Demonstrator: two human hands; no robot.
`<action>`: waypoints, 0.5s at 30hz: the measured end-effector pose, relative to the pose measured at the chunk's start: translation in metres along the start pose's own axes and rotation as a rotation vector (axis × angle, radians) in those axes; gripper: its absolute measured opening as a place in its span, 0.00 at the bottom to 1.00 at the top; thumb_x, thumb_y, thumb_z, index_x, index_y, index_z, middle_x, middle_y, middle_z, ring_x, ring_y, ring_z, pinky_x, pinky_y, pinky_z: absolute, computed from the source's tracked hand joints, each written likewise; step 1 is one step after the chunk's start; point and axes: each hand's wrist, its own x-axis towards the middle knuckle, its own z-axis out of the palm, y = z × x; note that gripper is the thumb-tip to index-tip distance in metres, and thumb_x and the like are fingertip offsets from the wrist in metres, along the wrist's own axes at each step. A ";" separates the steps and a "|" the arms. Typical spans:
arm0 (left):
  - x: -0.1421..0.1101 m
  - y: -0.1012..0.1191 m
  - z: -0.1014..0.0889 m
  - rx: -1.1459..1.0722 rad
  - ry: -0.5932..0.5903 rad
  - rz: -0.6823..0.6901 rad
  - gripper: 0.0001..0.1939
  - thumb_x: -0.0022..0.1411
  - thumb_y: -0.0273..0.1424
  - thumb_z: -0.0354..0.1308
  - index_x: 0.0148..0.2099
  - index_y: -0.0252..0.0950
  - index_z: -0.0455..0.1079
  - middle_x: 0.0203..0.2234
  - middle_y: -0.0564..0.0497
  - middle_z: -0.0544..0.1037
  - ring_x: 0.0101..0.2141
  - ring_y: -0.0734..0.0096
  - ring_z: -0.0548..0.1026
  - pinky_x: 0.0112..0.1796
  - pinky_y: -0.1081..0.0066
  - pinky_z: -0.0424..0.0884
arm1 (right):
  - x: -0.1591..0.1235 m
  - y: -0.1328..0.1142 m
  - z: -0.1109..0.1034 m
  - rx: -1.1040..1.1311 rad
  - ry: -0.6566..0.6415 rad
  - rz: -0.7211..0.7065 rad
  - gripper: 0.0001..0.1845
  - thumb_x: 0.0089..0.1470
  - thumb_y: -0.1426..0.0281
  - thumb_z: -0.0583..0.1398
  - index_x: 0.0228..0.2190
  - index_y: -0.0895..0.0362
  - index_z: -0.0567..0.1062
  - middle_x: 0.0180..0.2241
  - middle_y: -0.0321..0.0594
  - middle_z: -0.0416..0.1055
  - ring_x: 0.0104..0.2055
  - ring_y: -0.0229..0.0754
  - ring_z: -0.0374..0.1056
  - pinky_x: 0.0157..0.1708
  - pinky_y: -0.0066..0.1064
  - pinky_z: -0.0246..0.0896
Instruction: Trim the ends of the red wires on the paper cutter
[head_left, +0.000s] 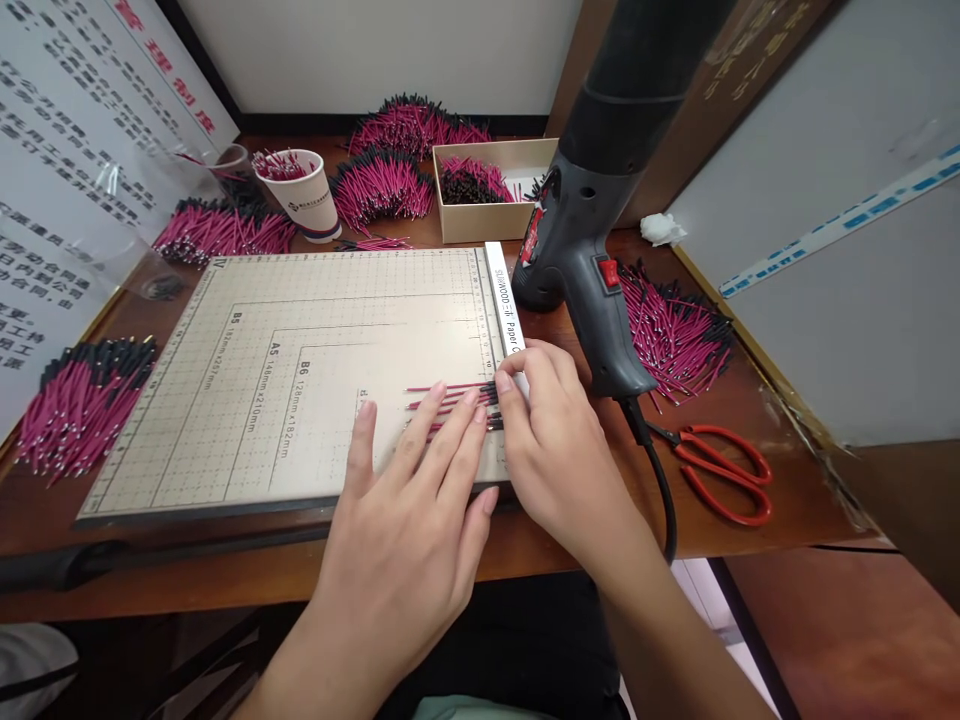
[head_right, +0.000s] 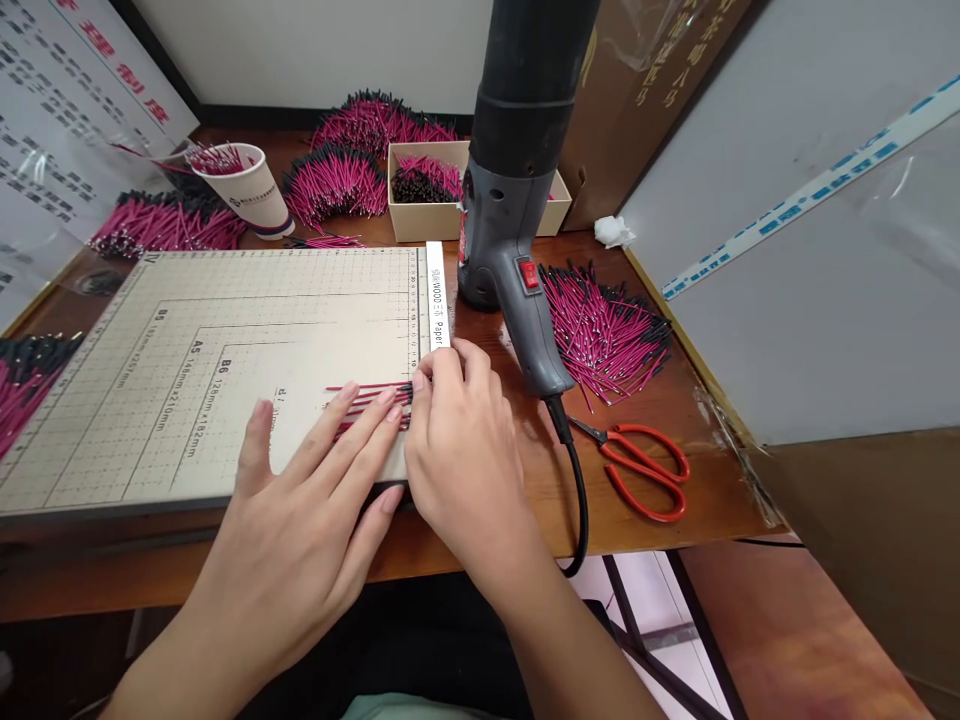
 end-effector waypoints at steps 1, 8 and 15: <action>0.000 0.000 0.000 0.006 -0.007 0.006 0.23 0.76 0.33 0.46 0.63 0.26 0.71 0.64 0.46 0.70 0.64 0.52 0.70 0.71 0.56 0.32 | 0.000 0.000 0.000 0.018 0.006 -0.005 0.11 0.69 0.66 0.47 0.41 0.55 0.67 0.50 0.47 0.69 0.51 0.49 0.67 0.55 0.48 0.61; 0.002 -0.003 -0.004 -0.002 -0.034 0.024 0.25 0.78 0.37 0.43 0.65 0.27 0.69 0.65 0.45 0.68 0.65 0.53 0.67 0.71 0.56 0.31 | -0.002 0.001 -0.001 -0.038 -0.026 -0.006 0.13 0.67 0.67 0.47 0.46 0.54 0.68 0.56 0.48 0.67 0.55 0.53 0.67 0.54 0.50 0.61; -0.007 -0.002 -0.002 0.028 -0.024 0.000 0.27 0.78 0.41 0.43 0.64 0.27 0.71 0.64 0.47 0.71 0.63 0.52 0.71 0.71 0.57 0.33 | 0.000 0.000 -0.001 -0.023 -0.007 0.005 0.12 0.68 0.64 0.47 0.41 0.54 0.68 0.52 0.47 0.69 0.51 0.52 0.67 0.52 0.48 0.61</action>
